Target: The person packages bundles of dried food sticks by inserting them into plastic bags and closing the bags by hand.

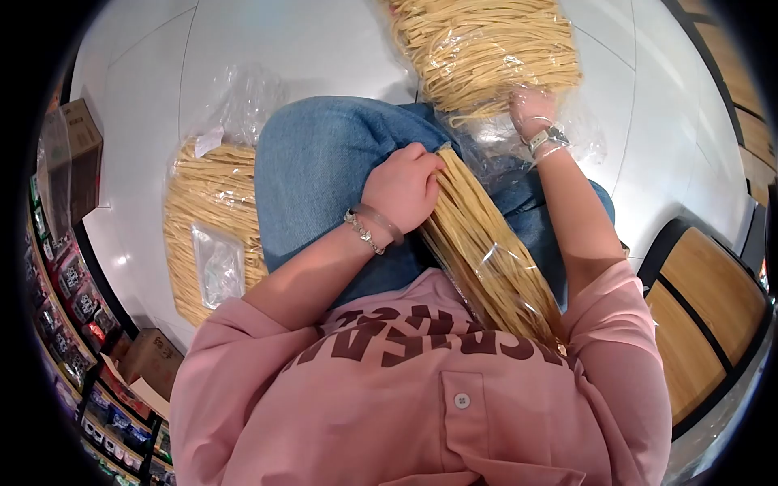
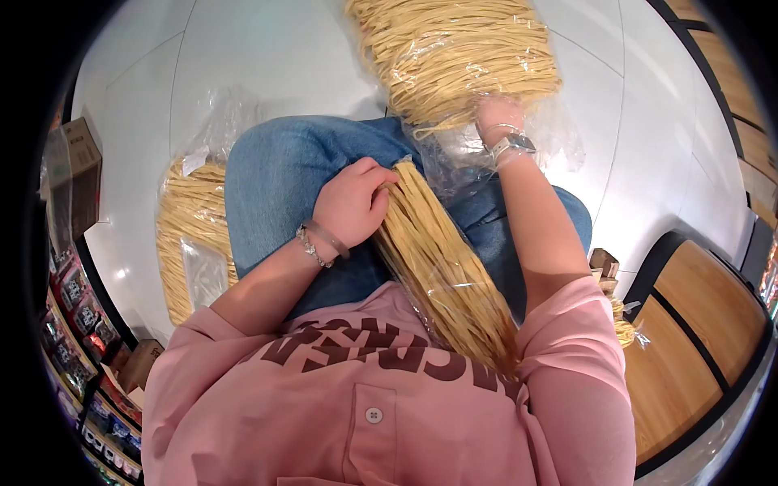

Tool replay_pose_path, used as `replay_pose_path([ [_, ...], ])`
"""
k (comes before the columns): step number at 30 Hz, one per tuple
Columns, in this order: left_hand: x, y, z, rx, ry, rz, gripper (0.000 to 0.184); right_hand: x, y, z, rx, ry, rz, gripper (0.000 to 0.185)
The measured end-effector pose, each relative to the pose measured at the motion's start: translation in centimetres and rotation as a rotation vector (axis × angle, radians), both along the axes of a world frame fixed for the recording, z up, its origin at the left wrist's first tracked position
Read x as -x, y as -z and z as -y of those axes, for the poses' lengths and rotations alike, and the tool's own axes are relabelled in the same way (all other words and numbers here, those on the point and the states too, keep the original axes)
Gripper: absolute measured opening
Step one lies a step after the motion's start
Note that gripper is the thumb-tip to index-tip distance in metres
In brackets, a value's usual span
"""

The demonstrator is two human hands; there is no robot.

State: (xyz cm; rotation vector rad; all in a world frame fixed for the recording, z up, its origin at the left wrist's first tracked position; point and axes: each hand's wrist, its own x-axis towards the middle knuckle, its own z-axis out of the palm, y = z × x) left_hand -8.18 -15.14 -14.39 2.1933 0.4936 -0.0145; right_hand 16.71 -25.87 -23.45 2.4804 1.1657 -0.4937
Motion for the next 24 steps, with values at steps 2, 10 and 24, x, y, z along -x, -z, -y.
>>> replay_pose_path([
  [2,0.0,0.0,0.0,-0.002,0.001,-0.004,0.016,-0.3,-0.2,0.8,-0.178,-0.034,-0.007,0.018],
  [10,0.0,0.0,0.0,0.003,0.004,-0.012,0.016,-1.0,1.2,1.3,-0.128,0.053,-0.255,0.023],
  [24,-0.1,-0.1,0.0,0.001,0.009,-0.031,0.017,1.8,1.2,-1.4,-0.41,-0.094,-0.031,0.027],
])
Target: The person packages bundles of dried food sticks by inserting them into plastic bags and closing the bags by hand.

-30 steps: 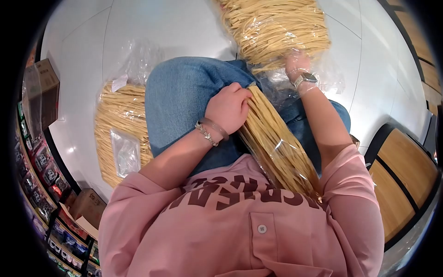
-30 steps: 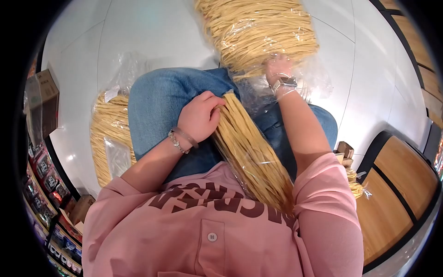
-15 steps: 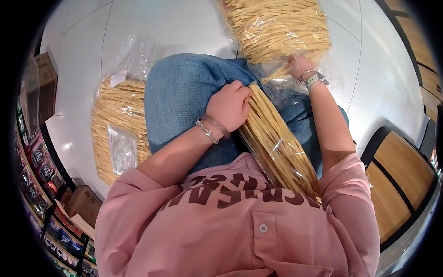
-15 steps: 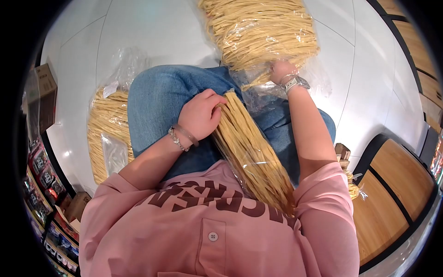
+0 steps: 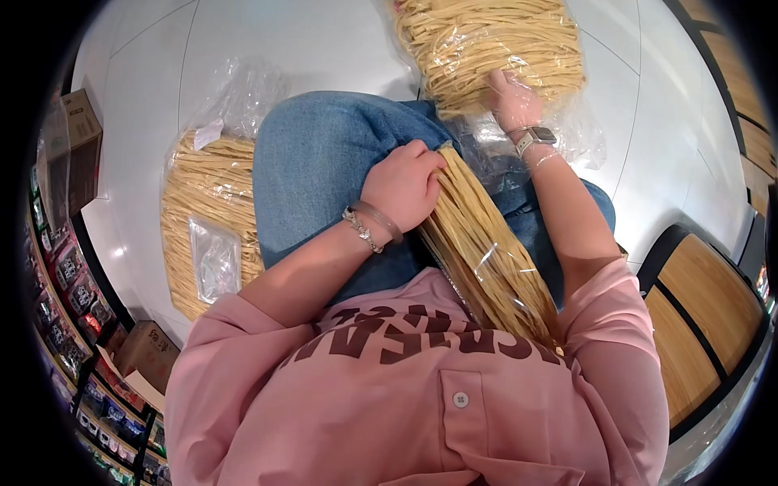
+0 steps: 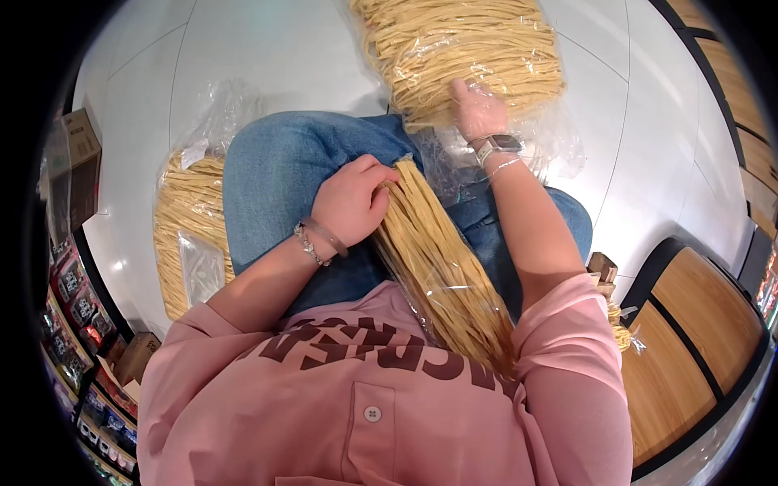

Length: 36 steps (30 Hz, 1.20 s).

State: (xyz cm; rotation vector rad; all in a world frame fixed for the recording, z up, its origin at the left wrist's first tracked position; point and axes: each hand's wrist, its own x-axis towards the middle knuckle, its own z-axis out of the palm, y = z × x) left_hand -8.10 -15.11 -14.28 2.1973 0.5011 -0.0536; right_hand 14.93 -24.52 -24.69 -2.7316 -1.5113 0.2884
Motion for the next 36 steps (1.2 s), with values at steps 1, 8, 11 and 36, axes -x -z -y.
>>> replay_pose_path([
  [1,0.0,0.0,0.0,-0.002,0.0,0.001,0.017,0.9,-1.9,-0.7,-0.023,-0.024,0.0,0.026],
  [8,0.0,-0.1,0.0,0.001,-0.001,0.001,0.017,1.0,-0.1,-1.6,-0.15,-0.329,-0.006,0.018],
  [11,0.1,0.0,0.1,-0.001,0.001,0.008,0.017,1.3,-0.6,-1.6,-0.116,-0.332,0.046,0.018],
  [36,0.9,1.6,0.4,-0.034,-0.02,0.181,0.017,8.9,-26.0,14.5,-0.257,-0.233,-0.412,0.029],
])
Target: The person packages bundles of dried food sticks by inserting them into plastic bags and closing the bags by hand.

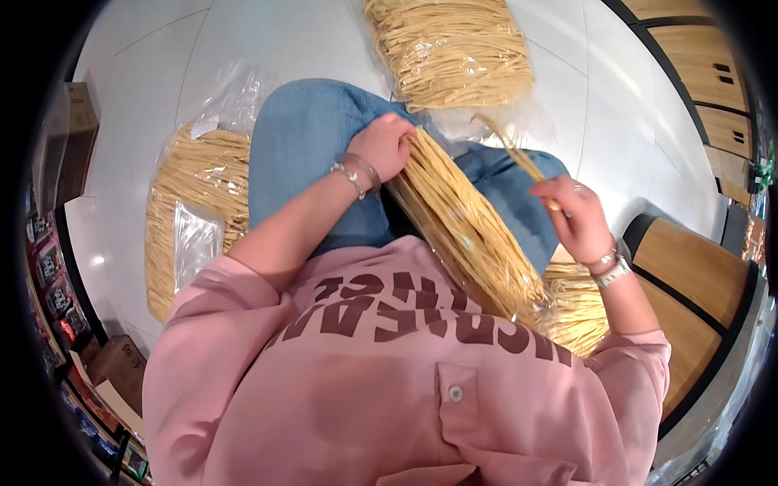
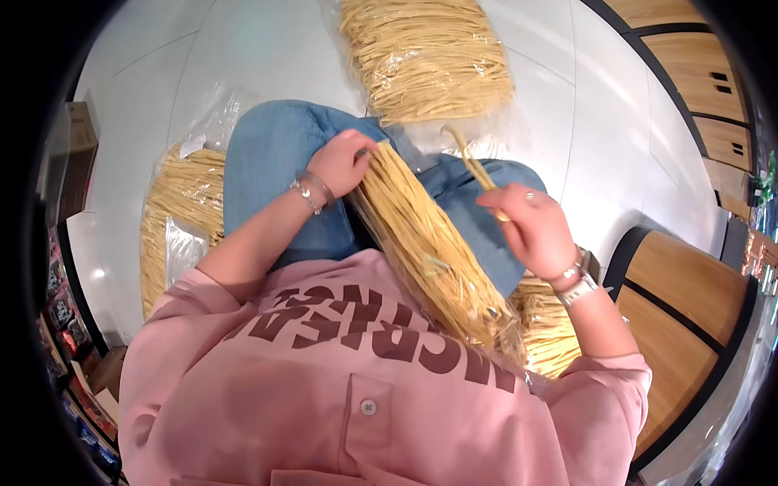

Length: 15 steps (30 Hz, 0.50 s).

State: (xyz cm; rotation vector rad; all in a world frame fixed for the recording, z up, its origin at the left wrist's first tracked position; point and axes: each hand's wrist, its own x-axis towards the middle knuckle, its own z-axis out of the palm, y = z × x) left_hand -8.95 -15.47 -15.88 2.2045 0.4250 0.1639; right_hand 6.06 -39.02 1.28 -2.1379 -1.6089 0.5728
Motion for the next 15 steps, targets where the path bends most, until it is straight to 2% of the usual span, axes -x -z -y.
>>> replay_pose_path([
  [3,-0.8,-1.1,-1.4,0.132,-0.048,0.167,0.021,1.9,-5.0,1.3,-0.167,0.078,-0.027,0.024],
  [5,-1.2,-5.0,-2.2,0.222,-0.013,0.249,0.028,3.1,-7.8,1.8,-0.311,0.141,-0.021,0.018],
  [7,-1.7,-10.3,-1.6,0.379,0.183,0.375,0.035,4.1,-9.7,2.1,-0.441,0.204,-0.107,0.014],
  [9,-1.5,-15.3,-0.1,0.246,0.4,0.487,0.038,4.3,-10.8,1.7,-0.583,0.189,-0.215,0.015],
  [12,-1.2,-19.3,2.1,0.174,0.555,0.478,0.036,4.2,-12.6,0.1,-0.719,0.05,-0.307,0.023],
  [13,-1.6,-18.7,2.1,0.372,0.627,0.384,0.035,3.9,-13.0,0.0,-0.733,0.064,-0.304,0.026],
  [15,-2.3,-17.8,1.7,0.506,0.57,0.334,0.034,4.1,-13.4,-0.5,-0.705,0.159,-0.31,0.031],
])
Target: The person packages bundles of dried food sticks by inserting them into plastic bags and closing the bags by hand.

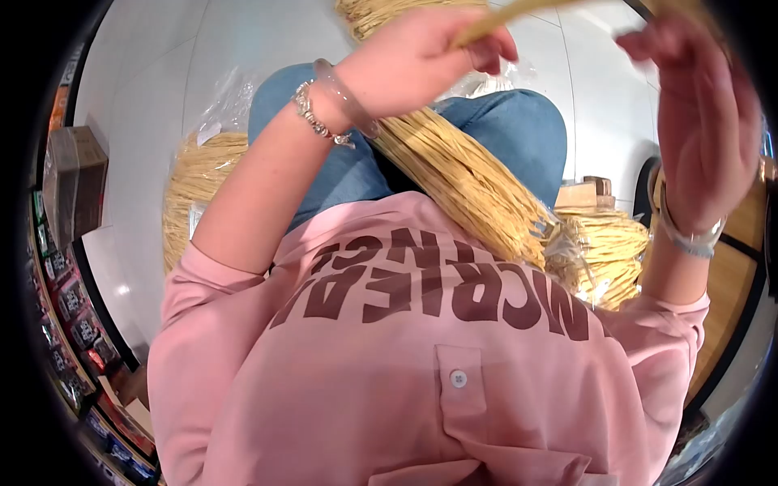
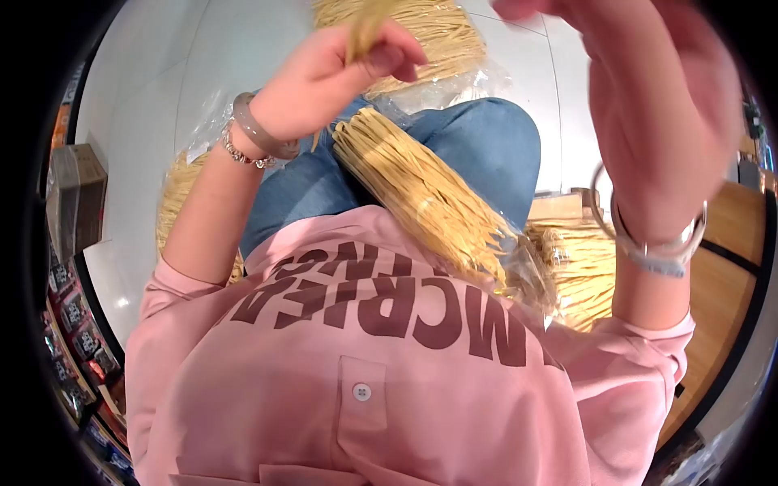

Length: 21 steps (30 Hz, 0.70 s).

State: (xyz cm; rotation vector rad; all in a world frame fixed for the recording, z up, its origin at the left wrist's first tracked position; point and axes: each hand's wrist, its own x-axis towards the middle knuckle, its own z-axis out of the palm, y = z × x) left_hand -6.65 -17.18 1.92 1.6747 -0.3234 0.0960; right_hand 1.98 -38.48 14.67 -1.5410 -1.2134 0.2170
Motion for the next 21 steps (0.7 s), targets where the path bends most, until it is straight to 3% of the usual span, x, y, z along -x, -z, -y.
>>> replay_pose_path([
  [2,-0.1,-0.8,0.7,0.21,-0.079,-0.121,0.03,2.1,0.5,-2.1,0.103,0.11,-0.109,0.039],
  [5,-0.5,-2.5,5.5,0.968,-0.116,0.047,0.024,2.6,0.3,-1.0,0.432,-0.038,-0.523,0.052],
  [6,-0.1,-3.0,5.9,0.832,-0.159,-0.01,0.034,2.7,0.7,-0.4,0.48,-0.072,-0.598,0.057],
  [9,-0.5,-1.8,7.8,0.923,-0.072,-0.036,0.034,2.8,3.7,2.4,0.386,-0.05,-0.476,0.037],
  [11,-0.5,-2.5,9.2,0.922,-0.078,-0.029,0.036,3.3,3.5,3.9,0.466,-0.017,-0.355,0.036],
  [13,-0.5,-3.9,10.3,0.969,-0.141,-0.082,0.037,4.0,3.7,5.7,0.531,-0.023,-0.482,0.041],
  [16,-1.0,-4.4,11.2,1.096,-0.024,-0.136,0.039,5.1,4.7,7.2,0.463,0.043,-0.541,0.028],
  [19,-0.2,-5.4,11.7,1.174,0.13,-0.1,0.039,5.2,4.4,8.5,0.532,0.351,0.099,0.028],
  [20,0.0,-5.6,11.8,1.182,0.151,-0.1,0.039,5.4,4.6,8.3,0.434,0.372,0.19,0.03],
  [21,0.3,-5.8,11.9,1.19,0.173,-0.101,0.04,5.7,4.4,8.3,0.417,0.286,-0.01,0.033],
])
